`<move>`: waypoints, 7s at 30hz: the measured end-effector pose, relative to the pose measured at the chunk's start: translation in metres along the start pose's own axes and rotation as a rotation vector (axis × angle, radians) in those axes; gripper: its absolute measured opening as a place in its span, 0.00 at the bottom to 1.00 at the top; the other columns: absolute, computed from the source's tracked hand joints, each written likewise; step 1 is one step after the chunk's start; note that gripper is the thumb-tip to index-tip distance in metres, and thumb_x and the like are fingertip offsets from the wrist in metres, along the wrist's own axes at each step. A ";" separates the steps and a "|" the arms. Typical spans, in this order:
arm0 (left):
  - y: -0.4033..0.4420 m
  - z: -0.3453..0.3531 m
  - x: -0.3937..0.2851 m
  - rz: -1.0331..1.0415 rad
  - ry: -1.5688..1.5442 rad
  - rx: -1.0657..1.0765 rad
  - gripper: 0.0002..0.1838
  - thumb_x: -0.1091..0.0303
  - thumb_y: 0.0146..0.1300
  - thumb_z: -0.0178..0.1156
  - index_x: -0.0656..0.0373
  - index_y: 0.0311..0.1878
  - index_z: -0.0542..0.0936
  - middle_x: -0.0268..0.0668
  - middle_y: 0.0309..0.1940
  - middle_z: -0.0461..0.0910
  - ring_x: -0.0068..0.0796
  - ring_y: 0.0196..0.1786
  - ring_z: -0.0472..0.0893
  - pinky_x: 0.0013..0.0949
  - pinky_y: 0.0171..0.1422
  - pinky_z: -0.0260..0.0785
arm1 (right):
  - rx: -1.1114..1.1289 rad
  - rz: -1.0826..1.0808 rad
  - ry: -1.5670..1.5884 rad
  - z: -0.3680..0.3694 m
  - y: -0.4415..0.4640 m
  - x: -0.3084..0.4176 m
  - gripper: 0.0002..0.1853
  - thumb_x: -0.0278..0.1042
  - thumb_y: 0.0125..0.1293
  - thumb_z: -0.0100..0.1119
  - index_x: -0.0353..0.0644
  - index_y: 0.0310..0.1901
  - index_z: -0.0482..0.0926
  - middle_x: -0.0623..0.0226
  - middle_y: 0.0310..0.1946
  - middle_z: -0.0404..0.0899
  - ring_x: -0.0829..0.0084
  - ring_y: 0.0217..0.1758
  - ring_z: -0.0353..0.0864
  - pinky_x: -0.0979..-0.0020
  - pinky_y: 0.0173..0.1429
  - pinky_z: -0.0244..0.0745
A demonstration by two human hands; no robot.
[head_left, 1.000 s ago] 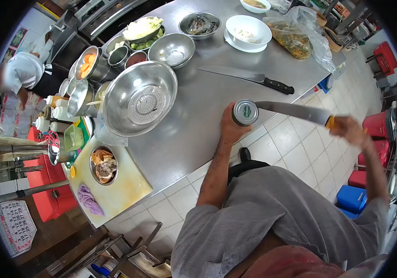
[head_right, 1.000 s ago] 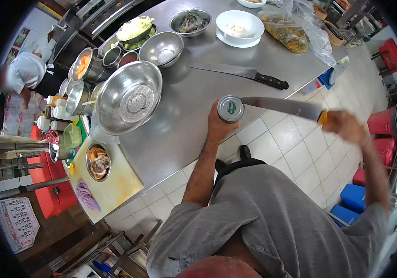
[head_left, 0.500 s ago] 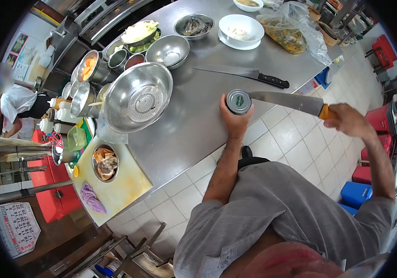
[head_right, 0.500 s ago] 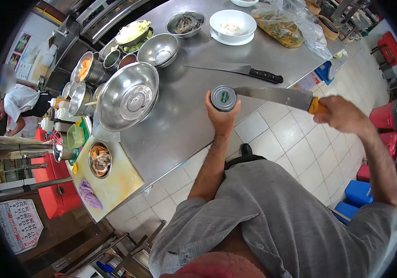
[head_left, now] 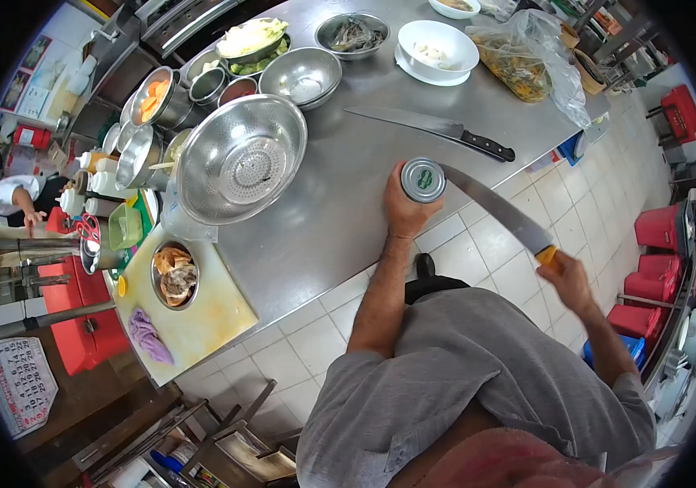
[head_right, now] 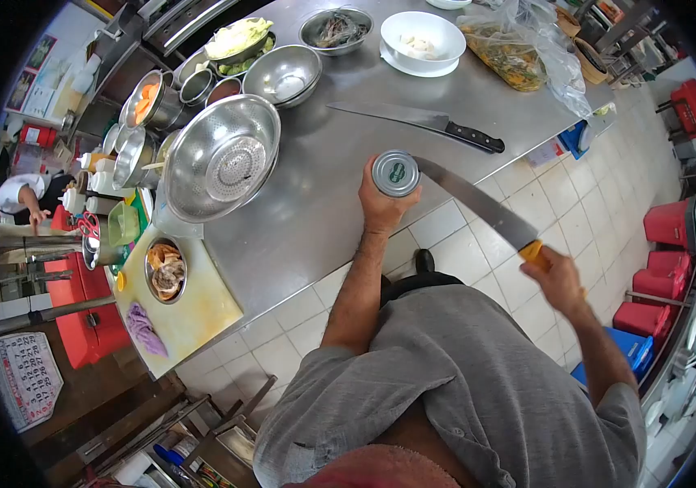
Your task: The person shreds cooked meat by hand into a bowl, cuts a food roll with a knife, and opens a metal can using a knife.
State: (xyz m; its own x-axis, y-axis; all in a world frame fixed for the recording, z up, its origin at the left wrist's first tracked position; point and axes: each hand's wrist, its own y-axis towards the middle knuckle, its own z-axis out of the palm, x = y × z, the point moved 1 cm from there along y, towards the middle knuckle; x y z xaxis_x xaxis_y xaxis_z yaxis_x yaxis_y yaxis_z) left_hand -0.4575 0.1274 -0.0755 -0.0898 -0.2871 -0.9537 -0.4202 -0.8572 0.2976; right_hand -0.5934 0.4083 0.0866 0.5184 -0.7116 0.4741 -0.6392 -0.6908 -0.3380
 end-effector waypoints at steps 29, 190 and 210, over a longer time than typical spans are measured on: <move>0.008 -0.013 0.005 -0.025 -0.127 0.228 0.44 0.71 0.33 0.75 0.65 0.57 0.63 0.38 0.45 0.78 0.27 0.49 0.77 0.30 0.57 0.69 | 0.389 -0.014 -0.040 -0.115 0.057 0.082 0.11 0.25 0.49 0.62 0.32 0.33 0.72 0.71 0.19 0.68 0.82 0.19 0.66 0.75 0.22 0.62; -0.020 0.015 -0.004 -0.044 -0.118 0.080 0.43 0.69 0.35 0.74 0.65 0.57 0.63 0.41 0.48 0.75 0.33 0.50 0.76 0.34 0.57 0.68 | 0.186 -0.171 -0.358 -0.118 0.061 0.041 0.14 0.32 0.51 0.66 0.36 0.36 0.75 0.56 0.29 0.78 0.60 0.33 0.79 0.61 0.39 0.71; -0.011 0.031 -0.014 0.006 0.093 -0.142 0.46 0.69 0.36 0.74 0.65 0.59 0.60 0.44 0.51 0.70 0.37 0.54 0.72 0.37 0.60 0.64 | -0.066 -0.248 -0.628 -0.110 0.020 0.092 0.12 0.35 0.56 0.63 0.36 0.35 0.76 0.56 0.30 0.79 0.58 0.35 0.79 0.60 0.41 0.72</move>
State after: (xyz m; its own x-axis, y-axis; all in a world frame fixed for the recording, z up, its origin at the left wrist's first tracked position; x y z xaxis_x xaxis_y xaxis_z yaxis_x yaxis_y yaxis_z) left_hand -0.4799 0.1536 -0.0669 -0.0049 -0.3255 -0.9455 -0.2871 -0.9053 0.3131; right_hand -0.6208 0.3432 0.2135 0.8729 -0.4864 -0.0380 -0.4821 -0.8479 -0.2203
